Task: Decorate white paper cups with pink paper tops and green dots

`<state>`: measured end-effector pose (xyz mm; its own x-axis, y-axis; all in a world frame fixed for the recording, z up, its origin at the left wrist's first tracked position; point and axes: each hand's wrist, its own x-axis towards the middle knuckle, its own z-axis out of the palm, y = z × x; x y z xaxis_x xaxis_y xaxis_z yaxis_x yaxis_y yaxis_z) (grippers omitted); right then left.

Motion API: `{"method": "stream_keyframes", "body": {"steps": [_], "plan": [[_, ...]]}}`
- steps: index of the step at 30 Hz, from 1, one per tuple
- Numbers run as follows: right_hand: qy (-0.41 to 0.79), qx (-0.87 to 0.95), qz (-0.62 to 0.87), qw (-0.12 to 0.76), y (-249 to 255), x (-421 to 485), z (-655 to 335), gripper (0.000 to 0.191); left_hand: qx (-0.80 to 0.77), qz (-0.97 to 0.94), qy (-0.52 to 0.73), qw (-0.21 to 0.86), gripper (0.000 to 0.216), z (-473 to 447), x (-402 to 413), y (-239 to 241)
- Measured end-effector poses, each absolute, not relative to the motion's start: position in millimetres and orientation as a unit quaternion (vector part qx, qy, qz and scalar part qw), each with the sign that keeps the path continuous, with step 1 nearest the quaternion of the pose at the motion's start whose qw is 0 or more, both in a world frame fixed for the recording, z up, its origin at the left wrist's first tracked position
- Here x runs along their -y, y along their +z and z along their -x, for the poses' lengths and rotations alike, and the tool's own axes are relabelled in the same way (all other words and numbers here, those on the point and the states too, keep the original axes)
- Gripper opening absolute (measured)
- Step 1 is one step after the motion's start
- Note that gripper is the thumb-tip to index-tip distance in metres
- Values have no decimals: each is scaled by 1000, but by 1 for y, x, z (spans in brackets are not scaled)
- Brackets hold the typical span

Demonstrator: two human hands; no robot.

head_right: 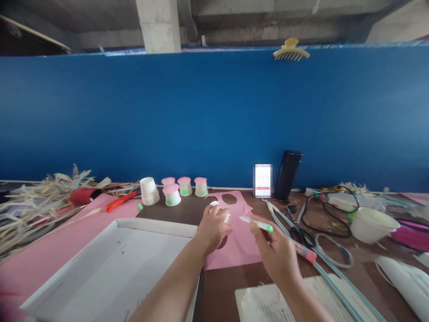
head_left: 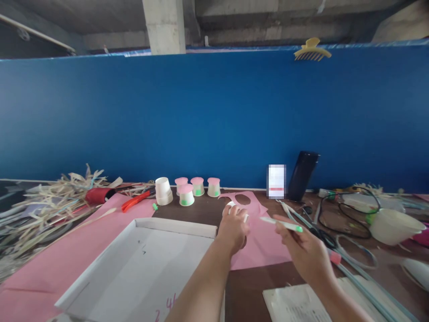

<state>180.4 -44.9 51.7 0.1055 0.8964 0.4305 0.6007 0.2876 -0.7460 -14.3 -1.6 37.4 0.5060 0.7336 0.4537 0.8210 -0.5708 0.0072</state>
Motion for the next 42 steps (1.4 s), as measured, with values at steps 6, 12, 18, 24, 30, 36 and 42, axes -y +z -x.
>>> {"method": "stream_keyframes", "body": {"steps": [6,12,18,24,30,36,42], "plan": [[39,585,644,492,59,32,-212,45,498,811,-278,126,50,13,4,42],[9,586,709,391,51,14,-238,41,604,666,-429,86,43,31,-1,39],[21,602,729,324,44,12,-244,38,708,542,-453,-1,51,51,-12,30],[32,619,740,261,43,10,-245,45,723,548,-416,60,48,49,-11,31],[22,618,754,222,41,11,-245,47,743,541,-371,135,45,46,-8,31],[15,620,755,212,36,12,-243,46,744,536,-370,144,44,43,-5,35],[5,620,765,175,31,11,-241,44,762,530,-344,142,44,43,-4,36]]}}
